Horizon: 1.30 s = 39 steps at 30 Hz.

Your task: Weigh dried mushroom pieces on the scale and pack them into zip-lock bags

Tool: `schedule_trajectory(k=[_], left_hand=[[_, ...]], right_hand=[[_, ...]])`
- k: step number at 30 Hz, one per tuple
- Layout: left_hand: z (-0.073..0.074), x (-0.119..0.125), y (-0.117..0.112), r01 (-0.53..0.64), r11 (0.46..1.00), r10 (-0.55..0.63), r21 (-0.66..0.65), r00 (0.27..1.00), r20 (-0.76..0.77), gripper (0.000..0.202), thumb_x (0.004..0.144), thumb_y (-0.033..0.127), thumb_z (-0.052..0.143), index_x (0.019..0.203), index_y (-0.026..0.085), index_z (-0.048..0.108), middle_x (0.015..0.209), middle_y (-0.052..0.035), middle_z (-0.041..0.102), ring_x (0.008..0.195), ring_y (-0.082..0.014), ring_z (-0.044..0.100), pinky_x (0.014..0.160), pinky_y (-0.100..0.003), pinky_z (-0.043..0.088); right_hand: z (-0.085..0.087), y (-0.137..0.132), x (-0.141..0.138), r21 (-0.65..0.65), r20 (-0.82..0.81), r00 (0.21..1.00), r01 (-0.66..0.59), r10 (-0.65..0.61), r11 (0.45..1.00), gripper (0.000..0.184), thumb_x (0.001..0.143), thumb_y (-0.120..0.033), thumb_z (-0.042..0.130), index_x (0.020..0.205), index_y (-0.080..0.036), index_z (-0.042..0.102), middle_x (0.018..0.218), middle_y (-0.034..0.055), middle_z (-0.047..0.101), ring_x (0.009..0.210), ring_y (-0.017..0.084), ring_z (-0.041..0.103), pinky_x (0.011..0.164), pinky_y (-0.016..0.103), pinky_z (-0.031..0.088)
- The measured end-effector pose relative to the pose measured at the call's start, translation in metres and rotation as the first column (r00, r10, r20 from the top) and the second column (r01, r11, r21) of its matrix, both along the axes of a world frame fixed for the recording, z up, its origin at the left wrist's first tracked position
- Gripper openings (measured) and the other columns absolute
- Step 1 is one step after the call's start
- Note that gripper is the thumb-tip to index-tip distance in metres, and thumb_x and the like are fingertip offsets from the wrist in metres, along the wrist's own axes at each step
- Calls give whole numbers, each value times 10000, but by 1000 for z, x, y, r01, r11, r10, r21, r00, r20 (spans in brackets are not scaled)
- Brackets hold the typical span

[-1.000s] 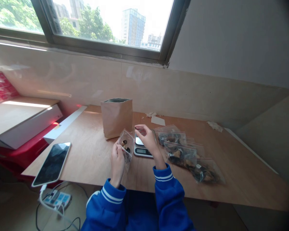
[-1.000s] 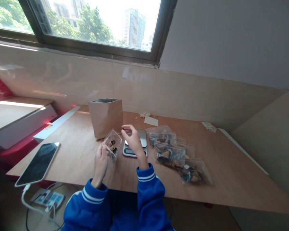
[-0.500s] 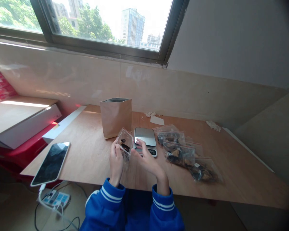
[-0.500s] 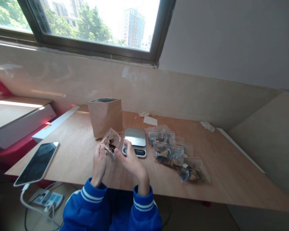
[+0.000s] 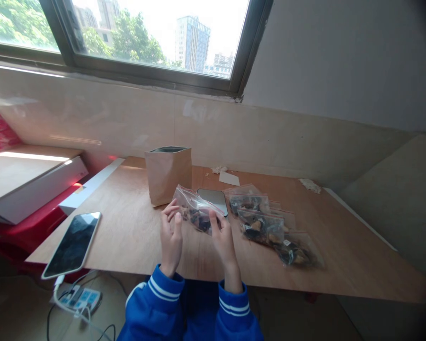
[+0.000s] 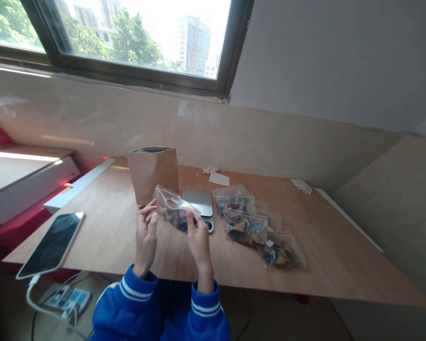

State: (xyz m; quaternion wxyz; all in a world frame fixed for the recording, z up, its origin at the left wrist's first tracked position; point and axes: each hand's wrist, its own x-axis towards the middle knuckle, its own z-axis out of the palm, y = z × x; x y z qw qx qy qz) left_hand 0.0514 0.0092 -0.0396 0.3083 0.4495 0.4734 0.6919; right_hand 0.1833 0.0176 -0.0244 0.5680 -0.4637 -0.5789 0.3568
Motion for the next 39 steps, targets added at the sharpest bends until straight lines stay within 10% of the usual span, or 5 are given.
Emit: schedule_trajectory(k=[6,17,29,39], left_hand=[[-7,-20,15,68,992,-67,-105,998,5,420,870,451,568,1205,198,558,1281,-104,584,1231,-249,524,1036,-394,411],[-16,1,5,385,915,-378,-121,923,78,346,897,438,528,1090,183,660,1070,-84,710,998,-226,662,899,-360,509],[-14,9,-1,293,951,-272,-93,942,195,368,890,492,524,949,165,682,843,-61,739,781,-194,697,744,-296,532],[-3,-9,-4,285,956,-291,-75,952,-95,349,907,438,512,1086,204,700,1131,-59,708,1108,-235,617,995,-354,441]], right_hand=[[-10,0,13,-37,-53,998,43,-45,998,475,912,-581,449,996,-198,716,957,87,751,914,260,697,849,396,540],[-14,-10,12,137,245,961,96,-128,986,412,1006,-406,316,1223,-222,614,1234,81,642,1189,207,565,1045,392,412],[-9,-22,42,276,133,889,392,-438,878,417,993,-423,342,821,-197,648,829,49,694,762,184,636,730,295,474],[0,-25,49,224,147,938,276,-313,935,363,983,-416,386,991,-204,680,1106,82,693,1068,223,613,936,361,446]])
